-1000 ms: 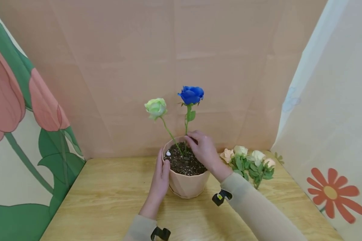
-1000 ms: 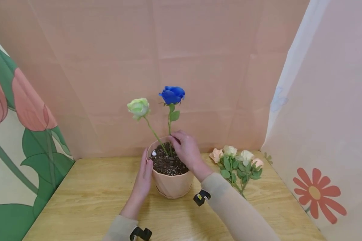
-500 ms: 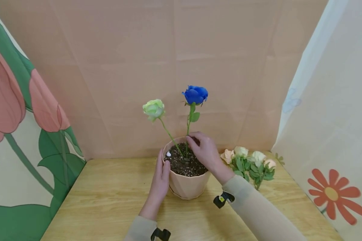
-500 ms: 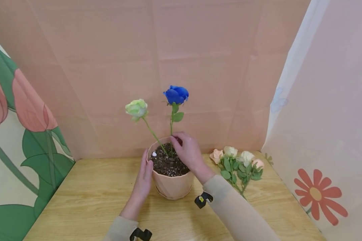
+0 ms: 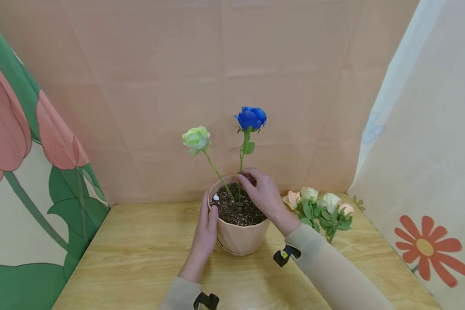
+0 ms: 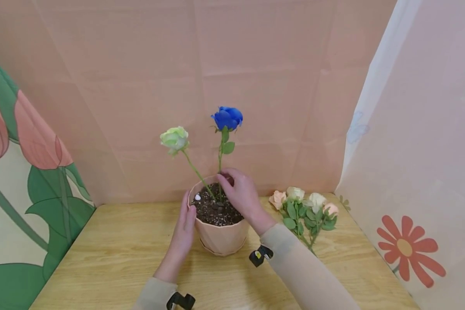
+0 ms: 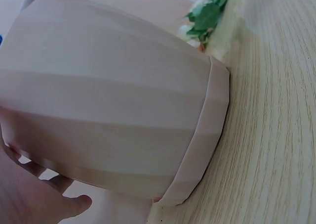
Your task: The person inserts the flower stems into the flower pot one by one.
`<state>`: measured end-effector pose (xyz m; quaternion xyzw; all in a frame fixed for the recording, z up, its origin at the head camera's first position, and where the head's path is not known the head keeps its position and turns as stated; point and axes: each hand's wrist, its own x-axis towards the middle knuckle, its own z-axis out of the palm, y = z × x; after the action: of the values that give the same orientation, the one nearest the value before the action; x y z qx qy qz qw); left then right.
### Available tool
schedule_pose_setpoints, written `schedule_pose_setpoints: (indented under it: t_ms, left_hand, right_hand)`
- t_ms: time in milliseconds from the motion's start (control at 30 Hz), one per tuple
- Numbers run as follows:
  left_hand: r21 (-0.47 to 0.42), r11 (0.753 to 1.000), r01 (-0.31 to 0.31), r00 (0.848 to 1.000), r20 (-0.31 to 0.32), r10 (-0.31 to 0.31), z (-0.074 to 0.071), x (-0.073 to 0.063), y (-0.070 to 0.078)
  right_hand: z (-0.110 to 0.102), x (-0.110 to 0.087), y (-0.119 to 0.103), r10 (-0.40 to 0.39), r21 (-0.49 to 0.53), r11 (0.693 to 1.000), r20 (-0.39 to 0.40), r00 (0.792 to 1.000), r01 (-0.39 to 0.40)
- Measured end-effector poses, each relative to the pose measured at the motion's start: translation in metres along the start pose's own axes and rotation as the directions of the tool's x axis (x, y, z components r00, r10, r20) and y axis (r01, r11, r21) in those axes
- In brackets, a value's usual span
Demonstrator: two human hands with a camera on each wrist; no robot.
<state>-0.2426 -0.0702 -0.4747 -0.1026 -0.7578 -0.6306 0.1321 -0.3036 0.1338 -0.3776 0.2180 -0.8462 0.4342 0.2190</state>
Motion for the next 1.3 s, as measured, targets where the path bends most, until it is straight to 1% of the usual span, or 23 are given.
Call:
schedule_pose_setpoints:
  t_ms: [233,400,633,767,967,1167,1300]
  left_hand:
    - [-0.009,1.000,-0.019,1.000,0.003,0.019,0.0001,0.0007,-0.0012]
    - [-0.006,1.000,-0.019,1.000,0.000,0.019,0.0001,0.0008,-0.0016]
    - [0.005,1.000,-0.010,1.000,-0.004,0.010,-0.0001,0.0016,-0.0033]
    - [0.000,1.000,-0.009,1.000,-0.002,0.009,-0.0001,0.0011,-0.0034]
    - [-0.005,1.000,0.013,1.000,0.007,-0.013,-0.0011,0.0002,-0.0005]
    - [-0.010,1.000,0.001,1.000,0.012,-0.001,-0.0016,0.0000,0.0000]
    - [-0.012,1.000,-0.001,1.000,0.015,0.001,-0.0012,0.0005,-0.0002]
  right_hand:
    - [0.0002,0.0011,0.0003,0.023,0.002,1.000,-0.005,1.000,-0.023]
    - [0.0008,0.0014,0.0009,0.036,0.002,0.999,-0.018,0.999,-0.036]
    - [-0.0007,0.0010,0.0004,0.106,0.040,0.994,-0.030,0.994,-0.104]
    - [-0.0008,0.0008,-0.0011,0.097,0.048,0.994,-0.035,0.995,-0.095]
    - [-0.0008,0.0009,-0.0008,0.072,0.035,0.997,-0.030,0.997,-0.070]
    - [-0.0004,0.0012,0.0003,0.092,0.027,0.995,-0.027,0.995,-0.091]
    - [-0.0004,0.0010,0.0005,0.108,0.043,0.993,-0.031,0.994,-0.106]
